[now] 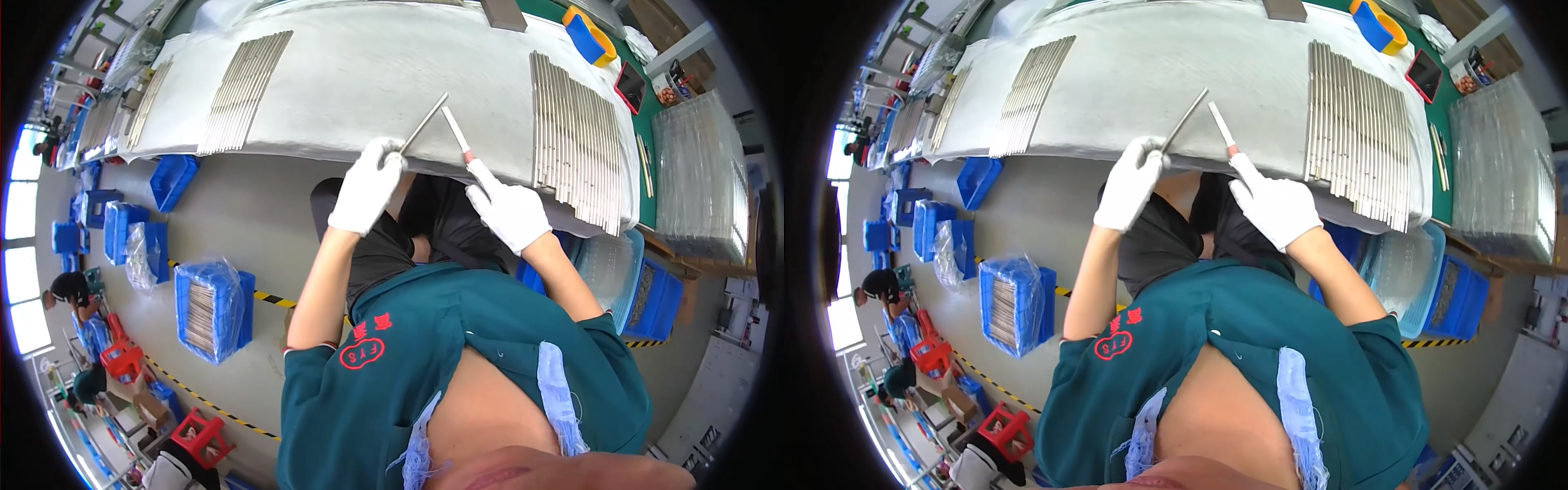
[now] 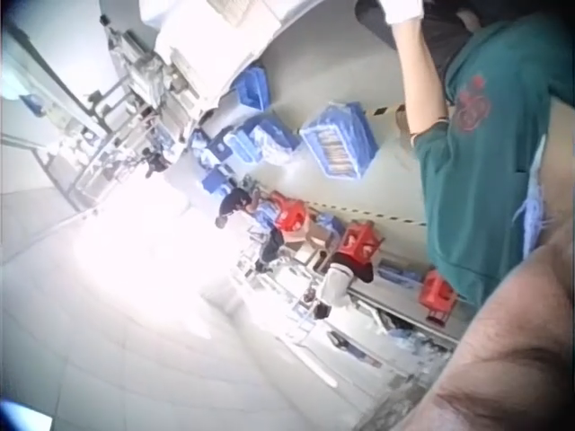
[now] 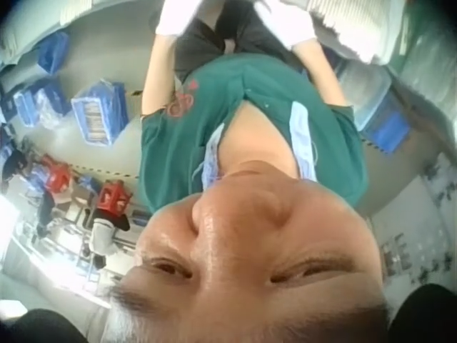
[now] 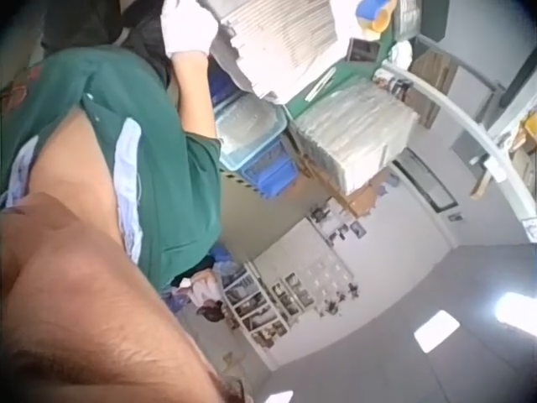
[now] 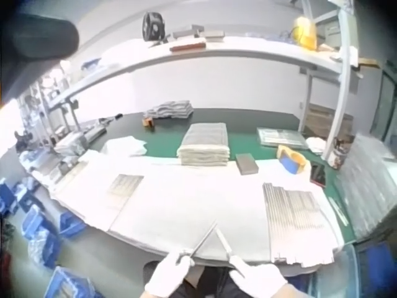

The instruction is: Filing the ends of thin metal rods at a factory workshop table.

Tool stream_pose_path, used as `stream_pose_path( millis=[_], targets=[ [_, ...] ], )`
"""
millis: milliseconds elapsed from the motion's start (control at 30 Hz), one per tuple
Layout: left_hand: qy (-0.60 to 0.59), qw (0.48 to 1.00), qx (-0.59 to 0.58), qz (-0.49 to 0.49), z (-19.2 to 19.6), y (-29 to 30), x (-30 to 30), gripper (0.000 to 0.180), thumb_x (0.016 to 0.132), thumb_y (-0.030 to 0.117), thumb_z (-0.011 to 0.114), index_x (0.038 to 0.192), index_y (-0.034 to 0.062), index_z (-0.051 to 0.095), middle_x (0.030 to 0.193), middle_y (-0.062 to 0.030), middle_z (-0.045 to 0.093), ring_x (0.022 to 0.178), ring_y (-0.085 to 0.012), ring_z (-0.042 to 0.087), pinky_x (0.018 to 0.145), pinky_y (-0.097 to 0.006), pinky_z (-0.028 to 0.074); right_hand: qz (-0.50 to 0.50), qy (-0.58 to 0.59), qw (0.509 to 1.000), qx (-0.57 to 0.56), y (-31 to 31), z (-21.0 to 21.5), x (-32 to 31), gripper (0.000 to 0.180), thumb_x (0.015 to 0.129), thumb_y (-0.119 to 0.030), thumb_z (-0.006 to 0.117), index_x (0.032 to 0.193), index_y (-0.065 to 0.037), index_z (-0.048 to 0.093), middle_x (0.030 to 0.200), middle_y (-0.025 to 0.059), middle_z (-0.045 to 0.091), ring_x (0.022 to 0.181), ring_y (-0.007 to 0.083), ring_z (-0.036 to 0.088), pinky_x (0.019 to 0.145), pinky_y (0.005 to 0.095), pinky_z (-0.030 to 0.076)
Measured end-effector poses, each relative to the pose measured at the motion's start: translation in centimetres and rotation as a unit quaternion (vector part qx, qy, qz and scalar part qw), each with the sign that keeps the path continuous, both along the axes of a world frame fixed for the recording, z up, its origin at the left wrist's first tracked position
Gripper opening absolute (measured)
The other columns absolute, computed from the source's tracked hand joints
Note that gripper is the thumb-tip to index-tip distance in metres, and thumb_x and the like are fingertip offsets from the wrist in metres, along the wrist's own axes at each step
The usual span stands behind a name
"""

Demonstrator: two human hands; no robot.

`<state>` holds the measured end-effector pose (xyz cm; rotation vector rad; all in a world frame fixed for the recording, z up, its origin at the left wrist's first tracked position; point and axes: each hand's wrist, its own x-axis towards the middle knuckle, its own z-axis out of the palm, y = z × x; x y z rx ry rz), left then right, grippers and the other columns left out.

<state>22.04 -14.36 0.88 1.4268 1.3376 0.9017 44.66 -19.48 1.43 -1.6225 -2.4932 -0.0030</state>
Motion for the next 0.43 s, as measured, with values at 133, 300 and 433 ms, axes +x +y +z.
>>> stream_pose_path(
  millis=[133, 300, 433],
  targets=[
    [-0.053, 0.996, -0.074, -0.003, -0.1, -2.5, -0.6, 0.026, 0.082, 0.018, 0.062, 0.104, 0.0033, 0.059, 0.088, -0.0044, 0.064, 0.08, -0.0095, 0.058, 0.073, -0.022, 0.045, -0.077, 0.058, 0.989, -0.109, -1.3, 1.1, 0.5, 0.054, 0.087, -0.028, 0.05, 0.138, -0.022, 0.032, 0.053, 0.013, 0.055, 0.043, 0.0287, 0.054, 0.042, 0.038, 0.044],
    [0.065, 0.989, -0.133, -0.016, 1.8, -2.7, -1.6, 0.021, 0.087, 0.018, 0.055, 0.101, 0.0026, 0.06, 0.073, -0.0058, 0.062, 0.066, -0.0106, 0.057, 0.065, -0.023, 0.044, -0.053, 0.052, 0.997, -0.036, -2.0, -0.7, 1.6, 0.056, 0.086, -0.028, 0.051, 0.138, -0.026, 0.031, 0.05, 0.0127, 0.054, 0.042, 0.0301, 0.053, 0.042, 0.0379, 0.044],
    [0.028, 0.99, -0.13, -0.04, 1.2, -2.6, -2.4, 0.024, 0.087, 0.023, 0.055, 0.1, 0.0048, 0.062, 0.069, -0.0078, 0.061, 0.061, -0.0132, 0.057, 0.062, -0.025, 0.044, -0.035, 0.089, 0.993, -0.065, -2.3, 0.8, 1.1, 0.062, 0.085, -0.029, 0.053, 0.14, -0.027, 0.025, 0.053, 0.0134, 0.055, 0.044, 0.0306, 0.054, 0.044, 0.0389, 0.045]
  ],
)
